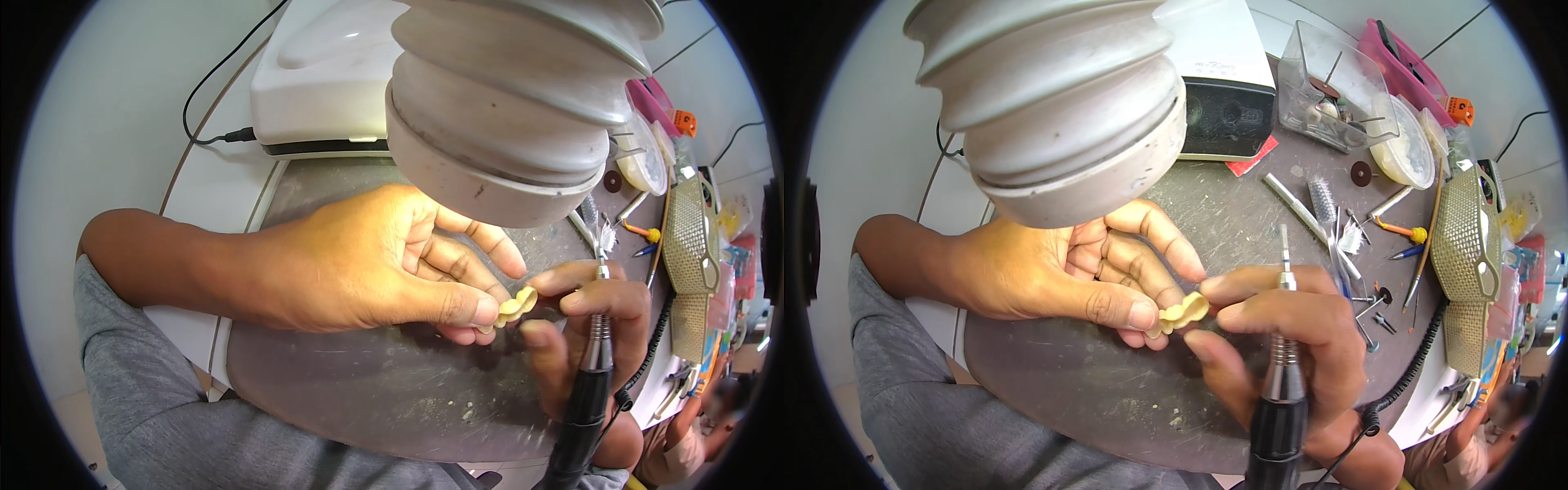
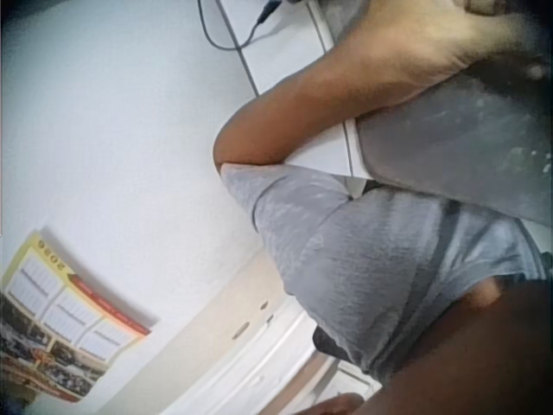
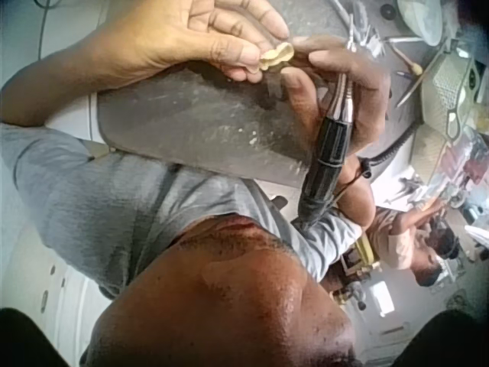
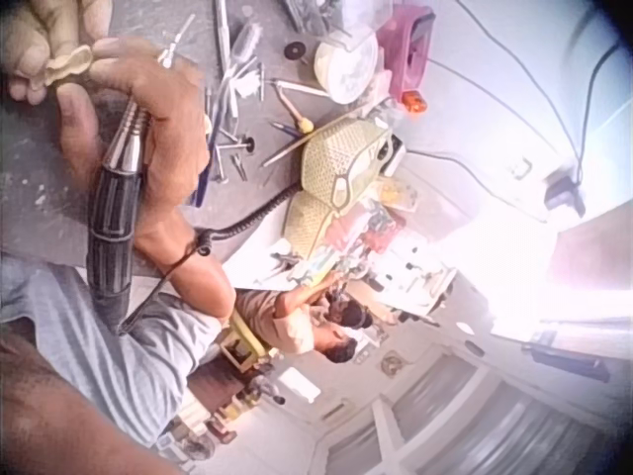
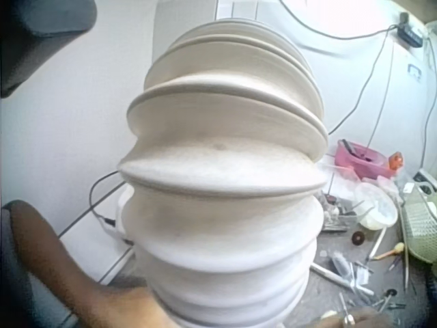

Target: The person uses a rotary tool to polish a small dental prosthetic, then holds a plaster dental model and uses a small piece of dark material to refine it.

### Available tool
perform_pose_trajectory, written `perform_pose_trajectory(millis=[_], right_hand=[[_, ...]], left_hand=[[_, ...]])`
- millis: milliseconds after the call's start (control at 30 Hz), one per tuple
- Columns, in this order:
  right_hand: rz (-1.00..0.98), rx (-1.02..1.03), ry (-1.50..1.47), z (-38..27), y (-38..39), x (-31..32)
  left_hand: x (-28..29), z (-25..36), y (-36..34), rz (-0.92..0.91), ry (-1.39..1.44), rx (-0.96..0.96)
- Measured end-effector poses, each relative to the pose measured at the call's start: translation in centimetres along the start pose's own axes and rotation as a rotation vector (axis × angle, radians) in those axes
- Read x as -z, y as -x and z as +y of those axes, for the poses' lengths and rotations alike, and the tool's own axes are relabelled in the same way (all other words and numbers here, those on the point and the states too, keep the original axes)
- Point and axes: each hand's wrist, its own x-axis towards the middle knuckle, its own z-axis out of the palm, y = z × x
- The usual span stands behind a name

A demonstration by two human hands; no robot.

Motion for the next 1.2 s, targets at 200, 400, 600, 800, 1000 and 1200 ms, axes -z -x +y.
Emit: perform_pose_trajectory(millis=[200,400,600,800,1000,1200], right_hand=[[-0.111,-0.007,0.074,-1.5,-0.3,2.1],[-0.055,-0.062,-0.131,-1.9,0.3,1.0],[-0.121,-0.017,-0.157,-1.5,0.4,0.9],[-0.158,0.005,-0.106,-1.4,0.2,1.3],[-0.161,-0.057,-0.095,-1.4,0.5,1.1],[-0.122,-0.031,-0.112,-0.7,0.7,0.7]], left_hand=[[-0.2,0.6,0.3,0.017,-0.007,0.049],[-0.5,0.9,0.3,0.038,0.023,0.034],[-0.2,0.1,0.3,0.074,0.042,0.006],[-0.4,0.6,0.2,0.070,-0.004,0.024],[-0.2,0.1,0.1,0.095,-0.017,-0.028],[-0.2,-0.5,0.0,0.116,0.025,-0.128]])
